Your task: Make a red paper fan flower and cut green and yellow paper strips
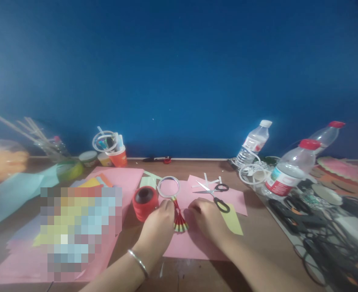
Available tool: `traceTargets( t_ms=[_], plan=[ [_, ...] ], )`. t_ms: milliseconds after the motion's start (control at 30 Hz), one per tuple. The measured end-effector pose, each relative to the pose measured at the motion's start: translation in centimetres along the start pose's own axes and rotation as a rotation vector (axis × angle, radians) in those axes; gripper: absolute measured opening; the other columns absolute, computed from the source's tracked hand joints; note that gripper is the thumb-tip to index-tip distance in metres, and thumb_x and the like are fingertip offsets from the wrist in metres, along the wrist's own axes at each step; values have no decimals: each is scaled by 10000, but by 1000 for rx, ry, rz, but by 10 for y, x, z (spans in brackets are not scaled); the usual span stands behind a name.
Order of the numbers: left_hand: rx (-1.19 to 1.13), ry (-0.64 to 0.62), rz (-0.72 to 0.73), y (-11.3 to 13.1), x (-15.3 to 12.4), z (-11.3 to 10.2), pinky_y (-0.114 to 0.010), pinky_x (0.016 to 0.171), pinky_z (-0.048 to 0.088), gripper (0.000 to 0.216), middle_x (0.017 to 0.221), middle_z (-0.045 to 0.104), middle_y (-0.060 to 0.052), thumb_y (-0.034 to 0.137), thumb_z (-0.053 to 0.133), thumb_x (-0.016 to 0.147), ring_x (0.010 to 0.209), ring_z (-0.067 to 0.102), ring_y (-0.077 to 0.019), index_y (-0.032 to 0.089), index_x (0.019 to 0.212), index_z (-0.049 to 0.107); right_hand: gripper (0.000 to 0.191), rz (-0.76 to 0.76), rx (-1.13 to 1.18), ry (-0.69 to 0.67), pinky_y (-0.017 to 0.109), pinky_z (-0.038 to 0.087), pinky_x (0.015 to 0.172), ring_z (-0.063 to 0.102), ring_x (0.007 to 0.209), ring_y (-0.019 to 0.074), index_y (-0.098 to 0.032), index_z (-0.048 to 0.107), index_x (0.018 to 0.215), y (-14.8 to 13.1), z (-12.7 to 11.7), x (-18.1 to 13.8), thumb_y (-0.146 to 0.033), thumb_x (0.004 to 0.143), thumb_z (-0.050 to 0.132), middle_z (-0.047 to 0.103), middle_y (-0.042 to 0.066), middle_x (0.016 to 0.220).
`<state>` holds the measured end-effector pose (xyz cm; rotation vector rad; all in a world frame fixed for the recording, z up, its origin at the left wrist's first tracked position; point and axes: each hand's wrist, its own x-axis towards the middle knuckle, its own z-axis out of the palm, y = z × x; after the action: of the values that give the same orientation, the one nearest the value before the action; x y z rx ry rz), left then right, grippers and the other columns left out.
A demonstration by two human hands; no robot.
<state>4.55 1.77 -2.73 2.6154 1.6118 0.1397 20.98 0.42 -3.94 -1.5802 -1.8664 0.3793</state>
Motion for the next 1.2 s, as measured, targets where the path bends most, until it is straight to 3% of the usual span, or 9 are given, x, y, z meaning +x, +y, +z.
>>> traceTargets(
  t_ms=[233, 367, 933, 1100, 1200],
  plan=[
    [-31, 44, 46, -1, 0, -3, -300, 707, 426, 276, 901, 573, -80, 20, 324, 778, 824, 554, -204, 145, 922, 524, 166, 64, 209, 63, 250, 377, 590, 534, 642, 165, -181, 558, 644, -1, -2, 3, -156, 763, 444, 601, 22, 666],
    [-30, 27, 49, -1, 0, -4, -292, 673, 426, 252, 867, 579, -77, 43, 329, 786, 789, 563, -205, 150, 886, 534, 164, 115, 351, 43, 241, 363, 550, 525, 594, 159, -190, 528, 645, -2, -4, 4, -219, 782, 442, 580, -4, 622],
    [-100, 5, 47, 0, -2, -6, -290, 600, 408, 238, 822, 610, -82, 54, 352, 771, 735, 588, -212, 149, 879, 542, 137, 105, 280, 47, 246, 336, 576, 504, 632, 162, -185, 504, 627, 4, 0, 6, -127, 733, 439, 558, 2, 640],
    [-340, 127, 95, 5, -2, -6, -309, 673, 420, 235, 810, 596, -61, 105, 300, 832, 757, 566, -202, 169, 801, 524, 122, 139, 462, 87, 240, 349, 550, 491, 574, 151, -187, 494, 660, 5, 0, 7, -190, 776, 454, 513, -19, 597],
    [-602, 160, 30, 9, -2, -9, -271, 629, 432, 253, 738, 587, -15, 206, 249, 893, 671, 564, -161, 196, 831, 494, 121, 167, 641, 90, 238, 375, 548, 507, 569, 150, -181, 507, 688, 3, 2, 6, -232, 791, 468, 522, -16, 605]
  ],
)
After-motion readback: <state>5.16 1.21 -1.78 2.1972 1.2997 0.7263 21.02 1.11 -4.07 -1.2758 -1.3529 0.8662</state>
